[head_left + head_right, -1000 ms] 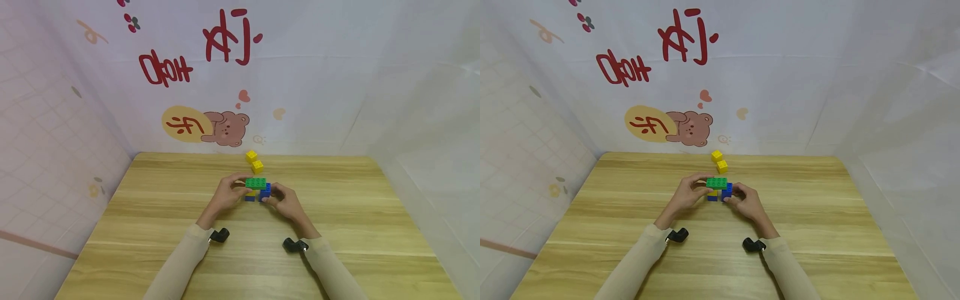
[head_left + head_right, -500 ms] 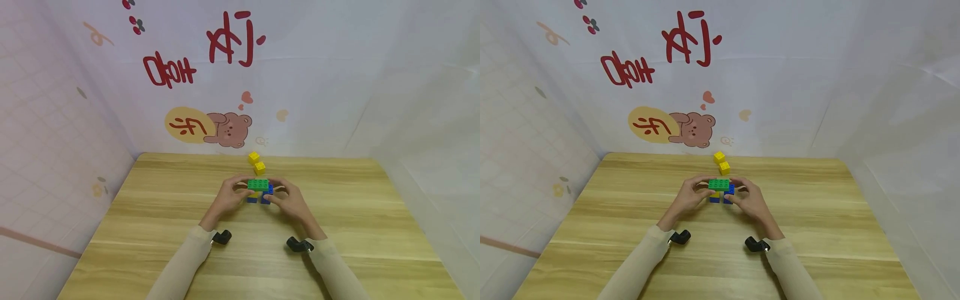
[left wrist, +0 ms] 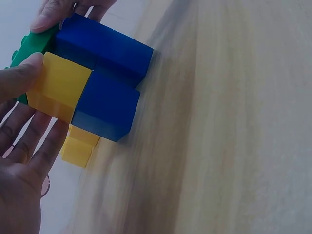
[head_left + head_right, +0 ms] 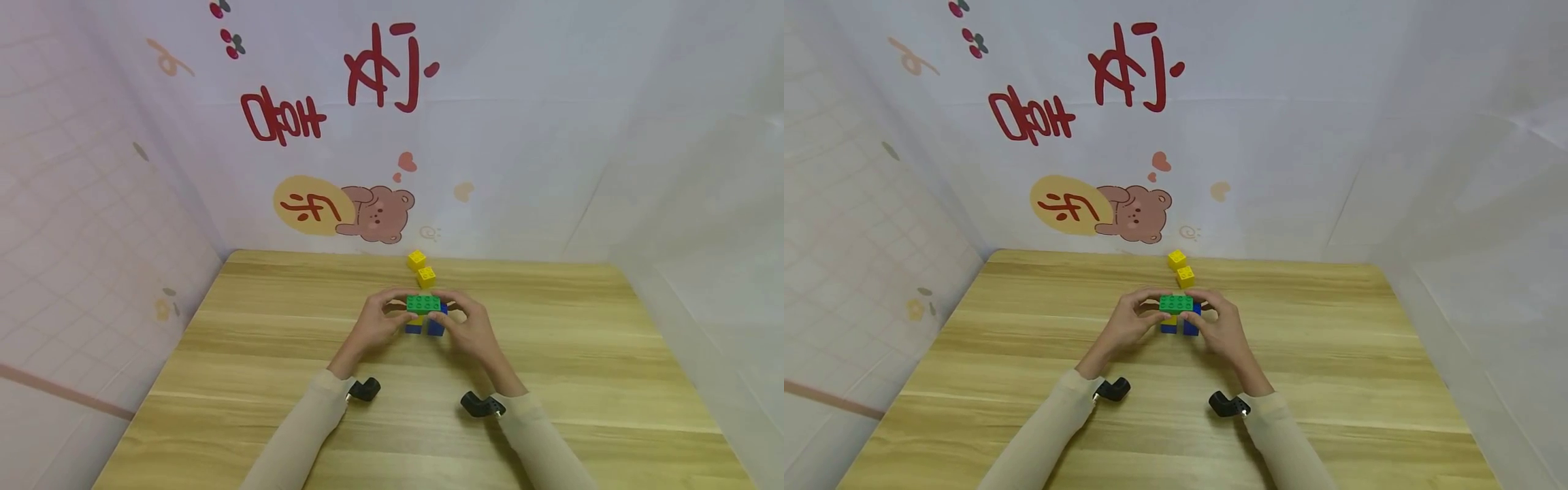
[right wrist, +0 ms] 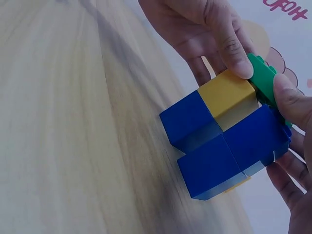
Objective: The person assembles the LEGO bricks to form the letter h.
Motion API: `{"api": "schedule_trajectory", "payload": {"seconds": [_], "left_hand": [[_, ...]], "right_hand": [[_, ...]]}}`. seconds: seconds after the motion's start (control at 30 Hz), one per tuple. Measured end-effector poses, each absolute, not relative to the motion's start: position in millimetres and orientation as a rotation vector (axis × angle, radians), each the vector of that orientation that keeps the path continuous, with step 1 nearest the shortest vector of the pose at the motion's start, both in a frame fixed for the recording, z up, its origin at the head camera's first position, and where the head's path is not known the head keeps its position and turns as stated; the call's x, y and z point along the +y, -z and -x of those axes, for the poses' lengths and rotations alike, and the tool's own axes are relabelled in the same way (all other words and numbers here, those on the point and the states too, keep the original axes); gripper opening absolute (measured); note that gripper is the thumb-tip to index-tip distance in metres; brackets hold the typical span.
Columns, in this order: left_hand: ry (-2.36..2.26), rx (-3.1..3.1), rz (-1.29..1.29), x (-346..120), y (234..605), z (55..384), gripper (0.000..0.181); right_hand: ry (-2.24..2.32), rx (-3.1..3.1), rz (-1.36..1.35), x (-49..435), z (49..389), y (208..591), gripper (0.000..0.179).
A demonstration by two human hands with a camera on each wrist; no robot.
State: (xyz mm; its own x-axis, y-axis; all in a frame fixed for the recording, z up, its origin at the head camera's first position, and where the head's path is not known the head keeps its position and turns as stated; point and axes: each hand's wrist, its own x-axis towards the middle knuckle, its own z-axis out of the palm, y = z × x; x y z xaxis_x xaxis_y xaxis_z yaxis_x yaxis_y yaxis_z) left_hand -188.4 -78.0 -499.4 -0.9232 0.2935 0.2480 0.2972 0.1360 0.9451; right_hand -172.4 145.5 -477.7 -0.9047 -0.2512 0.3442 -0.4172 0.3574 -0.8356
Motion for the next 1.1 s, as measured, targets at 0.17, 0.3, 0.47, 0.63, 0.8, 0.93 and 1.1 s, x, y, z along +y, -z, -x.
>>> {"api": "schedule_trajectory", "payload": {"seconds": [0.17,0.3,0.47,0.63,0.8,0.93,1.1], "left_hand": [[1.994,-2.351,0.579,-77.0,502.1,188.4,0.034],[1.996,-2.344,0.582,-76.9,502.6,188.8,0.034],[2.011,-2.347,0.553,-76.8,500.9,188.8,0.034],[2.020,-2.346,0.551,-76.7,499.7,188.7,0.036],[2.024,-2.336,0.548,-75.6,498.7,189.3,0.036],[2.036,-2.305,0.557,-74.3,502.0,189.9,0.035],[2.064,-2.262,0.570,-72.7,506.7,190.1,0.035]], "right_hand": [[-1.548,-2.451,-0.603,141.7,165.7,469.0,0.040],[-1.541,-2.428,-0.594,141.7,166.4,473.2,0.041],[-1.518,-2.397,-0.637,143.0,169.0,476.1,0.042],[-1.527,-2.363,-0.684,144.3,170.6,476.4,0.043],[-1.537,-2.350,-0.715,145.1,172.7,473.6,0.041],[-1.547,-2.365,-0.713,145.8,173.1,473.4,0.040],[-1.567,-2.401,-0.661,146.8,178.0,484.0,0.039]]}}
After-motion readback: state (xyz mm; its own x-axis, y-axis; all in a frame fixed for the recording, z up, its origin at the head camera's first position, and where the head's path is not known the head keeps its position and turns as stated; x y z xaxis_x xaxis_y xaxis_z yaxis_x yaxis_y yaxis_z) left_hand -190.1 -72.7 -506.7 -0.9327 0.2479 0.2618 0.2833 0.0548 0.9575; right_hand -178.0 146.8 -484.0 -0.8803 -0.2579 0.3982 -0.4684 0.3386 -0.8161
